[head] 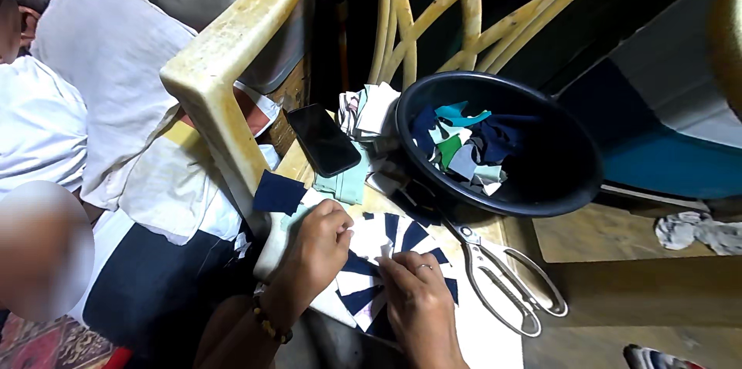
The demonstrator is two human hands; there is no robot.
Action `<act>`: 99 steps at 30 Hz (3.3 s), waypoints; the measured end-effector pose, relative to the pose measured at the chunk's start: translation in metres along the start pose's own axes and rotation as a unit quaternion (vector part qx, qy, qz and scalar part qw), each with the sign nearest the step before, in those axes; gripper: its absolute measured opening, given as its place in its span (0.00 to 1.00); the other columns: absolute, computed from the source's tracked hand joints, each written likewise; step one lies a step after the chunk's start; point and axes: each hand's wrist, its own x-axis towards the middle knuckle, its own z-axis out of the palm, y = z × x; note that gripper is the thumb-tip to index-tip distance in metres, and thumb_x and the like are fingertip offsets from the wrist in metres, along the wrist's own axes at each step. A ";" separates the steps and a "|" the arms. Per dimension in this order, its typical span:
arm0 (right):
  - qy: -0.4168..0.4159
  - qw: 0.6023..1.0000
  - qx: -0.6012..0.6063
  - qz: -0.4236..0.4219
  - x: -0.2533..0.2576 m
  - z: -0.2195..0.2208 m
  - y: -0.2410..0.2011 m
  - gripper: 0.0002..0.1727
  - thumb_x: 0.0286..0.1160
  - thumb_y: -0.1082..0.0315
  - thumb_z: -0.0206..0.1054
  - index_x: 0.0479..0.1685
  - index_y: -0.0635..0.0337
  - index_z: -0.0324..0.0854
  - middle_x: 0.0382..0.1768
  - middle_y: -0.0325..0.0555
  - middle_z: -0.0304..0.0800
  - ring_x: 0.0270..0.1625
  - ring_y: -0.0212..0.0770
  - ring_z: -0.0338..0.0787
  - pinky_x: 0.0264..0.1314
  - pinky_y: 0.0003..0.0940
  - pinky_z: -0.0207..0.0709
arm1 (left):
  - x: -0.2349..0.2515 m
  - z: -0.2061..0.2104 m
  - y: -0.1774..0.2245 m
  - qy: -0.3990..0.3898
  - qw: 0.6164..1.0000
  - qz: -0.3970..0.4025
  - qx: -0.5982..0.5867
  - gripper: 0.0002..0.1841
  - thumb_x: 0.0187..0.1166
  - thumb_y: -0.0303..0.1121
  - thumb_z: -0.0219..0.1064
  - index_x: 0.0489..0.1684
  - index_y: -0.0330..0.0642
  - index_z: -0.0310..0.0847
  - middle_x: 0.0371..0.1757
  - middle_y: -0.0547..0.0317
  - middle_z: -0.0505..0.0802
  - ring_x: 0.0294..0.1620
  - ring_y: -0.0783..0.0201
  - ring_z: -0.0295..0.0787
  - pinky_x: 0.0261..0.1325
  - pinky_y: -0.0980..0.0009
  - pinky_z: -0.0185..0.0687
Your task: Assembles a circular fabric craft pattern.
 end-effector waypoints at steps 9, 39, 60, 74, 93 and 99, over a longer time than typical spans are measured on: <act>0.038 0.999 0.006 -0.018 0.002 0.000 0.000 0.11 0.67 0.72 0.65 0.33 0.59 0.96 0.32 0.47 0.88 0.41 0.41 0.84 0.46 0.24 0.75 | 0.001 0.005 -0.003 0.016 0.996 0.086 -0.017 0.10 0.75 0.18 0.64 0.40 0.34 0.94 0.50 0.41 0.91 0.43 0.62 0.90 0.50 0.76 0.85; 0.001 1.000 0.008 -0.009 -0.002 0.002 0.002 0.12 0.64 0.70 0.64 0.31 0.59 0.96 0.31 0.46 0.89 0.39 0.42 0.85 0.42 0.27 0.77 | 0.010 -0.002 -0.006 0.067 0.997 0.038 0.010 0.10 0.74 0.21 0.64 0.39 0.35 0.94 0.46 0.46 0.92 0.37 0.66 0.88 0.41 0.77 0.83; 0.002 1.000 0.006 -0.002 -0.001 0.001 0.003 0.12 0.63 0.70 0.64 0.31 0.59 0.96 0.32 0.46 0.89 0.40 0.43 0.85 0.43 0.27 0.78 | 0.019 0.010 -0.010 -0.034 0.985 0.166 0.026 0.11 0.80 0.26 0.64 0.47 0.40 0.95 0.53 0.49 0.93 0.56 0.52 0.88 0.61 0.61 0.83; -0.001 1.000 -0.002 -0.007 -0.001 0.001 0.003 0.11 0.63 0.70 0.65 0.30 0.59 0.96 0.31 0.46 0.89 0.39 0.44 0.86 0.41 0.29 0.79 | 0.033 0.007 0.005 -0.169 0.979 0.083 0.082 0.08 0.81 0.25 0.63 0.46 0.37 0.89 0.57 0.43 0.87 0.64 0.42 0.80 0.67 0.48 0.74; 0.001 1.000 -0.001 -0.008 -0.002 0.002 0.003 0.11 0.63 0.70 0.65 0.31 0.58 0.96 0.32 0.46 0.89 0.40 0.42 0.86 0.42 0.27 0.78 | 0.023 0.001 -0.014 0.039 0.997 0.070 0.020 0.09 0.72 0.20 0.64 0.34 0.37 0.93 0.44 0.49 0.92 0.48 0.56 0.90 0.55 0.62 0.85; -0.003 1.000 -0.007 -0.004 -0.002 0.001 0.003 0.11 0.63 0.71 0.65 0.31 0.59 0.96 0.33 0.46 0.89 0.40 0.43 0.86 0.42 0.27 0.79 | 0.025 0.006 -0.010 -0.038 0.994 0.086 0.051 0.07 0.76 0.30 0.70 0.38 0.39 0.94 0.46 0.50 0.92 0.53 0.51 0.87 0.59 0.57 0.81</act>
